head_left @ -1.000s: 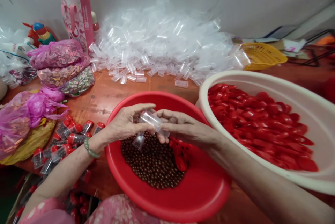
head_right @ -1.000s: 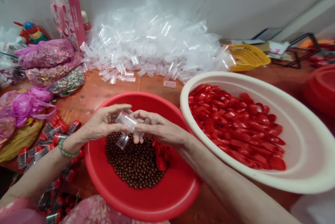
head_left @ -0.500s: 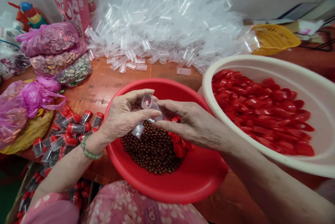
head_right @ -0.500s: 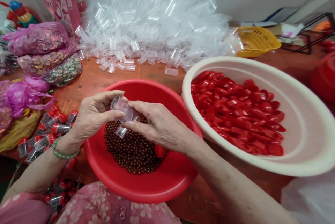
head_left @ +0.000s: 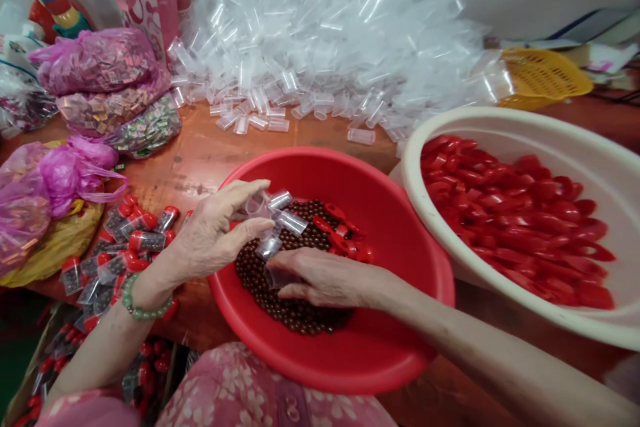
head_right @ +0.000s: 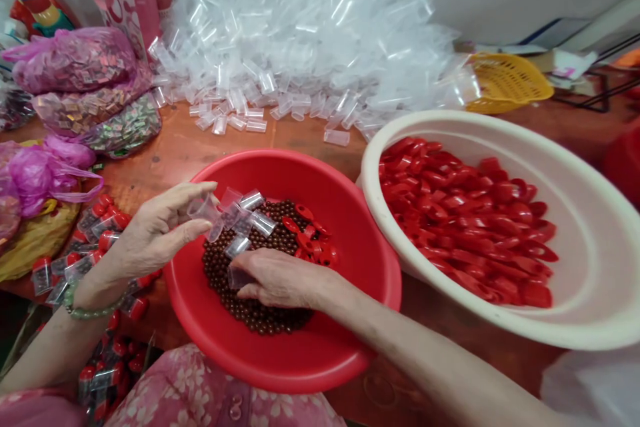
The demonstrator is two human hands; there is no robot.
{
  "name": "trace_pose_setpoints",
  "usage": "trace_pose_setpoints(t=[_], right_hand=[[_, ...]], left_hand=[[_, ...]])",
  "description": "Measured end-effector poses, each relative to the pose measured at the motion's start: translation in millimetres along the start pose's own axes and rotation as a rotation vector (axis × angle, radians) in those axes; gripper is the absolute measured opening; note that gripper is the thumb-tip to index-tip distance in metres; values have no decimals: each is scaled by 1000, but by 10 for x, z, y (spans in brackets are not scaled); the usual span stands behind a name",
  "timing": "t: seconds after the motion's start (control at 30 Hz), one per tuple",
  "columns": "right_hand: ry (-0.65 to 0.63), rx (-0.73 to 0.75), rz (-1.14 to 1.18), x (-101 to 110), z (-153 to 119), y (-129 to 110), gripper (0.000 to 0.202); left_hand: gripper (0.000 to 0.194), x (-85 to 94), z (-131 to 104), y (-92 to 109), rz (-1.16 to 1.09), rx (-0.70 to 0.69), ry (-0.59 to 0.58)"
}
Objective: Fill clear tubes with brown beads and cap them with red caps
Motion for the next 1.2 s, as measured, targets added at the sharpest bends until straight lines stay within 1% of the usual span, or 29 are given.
trace_pose_setpoints(t=[0.1,0.17,0.27,0.33,0.4,0.47,0.5,0.63,0.77,0.83,0.93,1.0,1.07,1.2], right_hand=[[82,-29,-45,122,85,172,24],[160,-61,-107,224,90,313,30],[236,-124,-212,309,38,454,35],[239,-161,-277,293,-14,476,33],[216,-200,-355,236,-61,461,24],[180,-243,-439,167,-85,437,14],[164,-263,-479,137,-86,427,13],[120,-323,-597,67,-4,407,22],[85,-357,-640,20,127,410,23],[67,-340,-643,-14,164,408,24],[27,-249,-616,-105,172,385,24],[-1,-171,-579,-194,157,350,24],[-23,-90,-528,-297,143,292,26],[-92,69,-378,-479,129,127,30]], left_hand=[[38,-74,-68,-20,239,-32,-103],[37,-153,-104,-52,333,-29,-189],[37,-325,-120,-166,458,48,-314],[33,-472,-106,-289,618,151,-440],[23,-605,-80,-402,794,238,-579],[18,-702,-34,-472,917,271,-677],[20,-737,-4,-494,952,280,-700],[22,-868,113,-582,1094,335,-729],[25,-1066,126,-649,1227,366,-736],[27,-1159,75,-660,1267,361,-745],[30,-1242,-21,-643,1266,312,-775],[34,-1248,-54,-612,1235,259,-792],[36,-1210,-49,-580,1192,221,-807],[35,-1053,16,-536,1103,227,-841]])
Point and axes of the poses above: each hand's wrist, its own z-axis towards the middle knuckle, its own x-axis out of the back of the hand, y = z × x, the point moved 6 cm from there along z, towards the middle knuckle, and after that the axes turned 10 degrees about -y, right-handed, at the moved point
